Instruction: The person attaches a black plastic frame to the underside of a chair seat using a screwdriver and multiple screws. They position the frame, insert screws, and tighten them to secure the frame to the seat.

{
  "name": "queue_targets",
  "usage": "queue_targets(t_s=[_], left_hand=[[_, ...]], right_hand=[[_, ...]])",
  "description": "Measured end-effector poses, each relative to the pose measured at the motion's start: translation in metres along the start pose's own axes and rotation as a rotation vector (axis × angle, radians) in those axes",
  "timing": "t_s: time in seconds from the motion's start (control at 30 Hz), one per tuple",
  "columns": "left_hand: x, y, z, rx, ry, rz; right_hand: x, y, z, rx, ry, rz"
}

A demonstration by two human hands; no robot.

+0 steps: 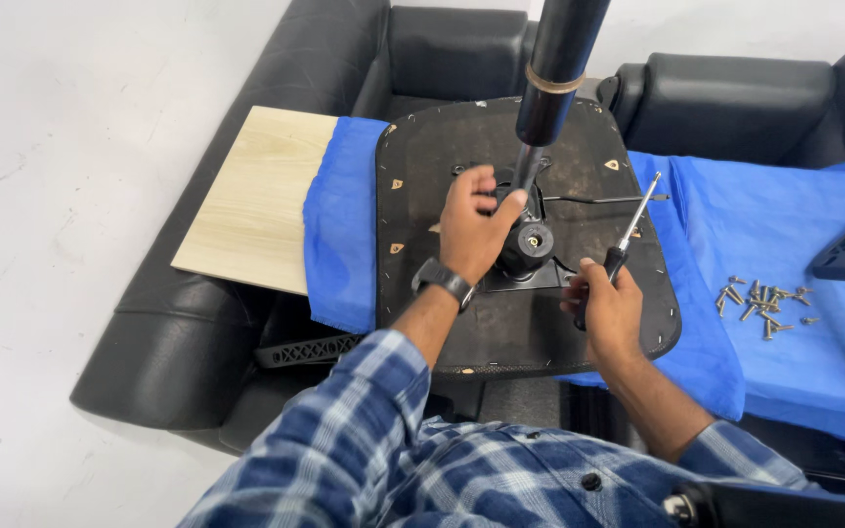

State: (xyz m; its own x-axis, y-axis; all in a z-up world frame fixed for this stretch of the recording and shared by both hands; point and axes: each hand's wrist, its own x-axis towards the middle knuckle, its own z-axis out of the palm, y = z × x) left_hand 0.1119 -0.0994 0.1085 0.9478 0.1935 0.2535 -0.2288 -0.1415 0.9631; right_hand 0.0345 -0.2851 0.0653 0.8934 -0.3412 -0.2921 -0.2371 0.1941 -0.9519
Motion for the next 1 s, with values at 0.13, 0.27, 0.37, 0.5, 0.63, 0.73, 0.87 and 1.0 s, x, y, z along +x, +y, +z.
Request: queue_targets(t_s=[0.13,0.27,0.37,0.5,0.63,0.73,0.87,1.0], left_hand=[[0.057,0.023,0.039,0.069,-0.004,0.048],[0.071,0.044,0.053,-0.048,-0.113,-0.113],[0.071,0.054,0.047,-0.044,-0.093,-0.142],[0.076,0.064,0.018,-0.073,-0.023,-0.153],[0.094,0.07,-0.034,-0.2,0.025,-0.041],[0.112,0.068,-0.089,-0.277,0.03,-0.029],[0.124,0.051,-0.155,-0.331,0.16,-0.055],[0.132,0.022,-0.204,-0.433,0.33,-0.03]], right_hand=[[0.039,0.01,-0.005,-0.065,0.046,-0.018],[0.073,0.021,0.0,-0.108,0.034,-0.025],[0.092,0.019,0.008,-0.122,-0.066,-0.015],[0.091,0.003,0.035,-0.115,-0.219,0.112],[0.063,-0.009,0.083,-0.088,-0.358,0.191],[0.041,-0.011,0.129,-0.128,-0.468,0.182],[0.027,0.001,0.183,-0.146,-0.601,0.227],[0.025,0.021,0.229,-0.078,-0.704,0.247]])
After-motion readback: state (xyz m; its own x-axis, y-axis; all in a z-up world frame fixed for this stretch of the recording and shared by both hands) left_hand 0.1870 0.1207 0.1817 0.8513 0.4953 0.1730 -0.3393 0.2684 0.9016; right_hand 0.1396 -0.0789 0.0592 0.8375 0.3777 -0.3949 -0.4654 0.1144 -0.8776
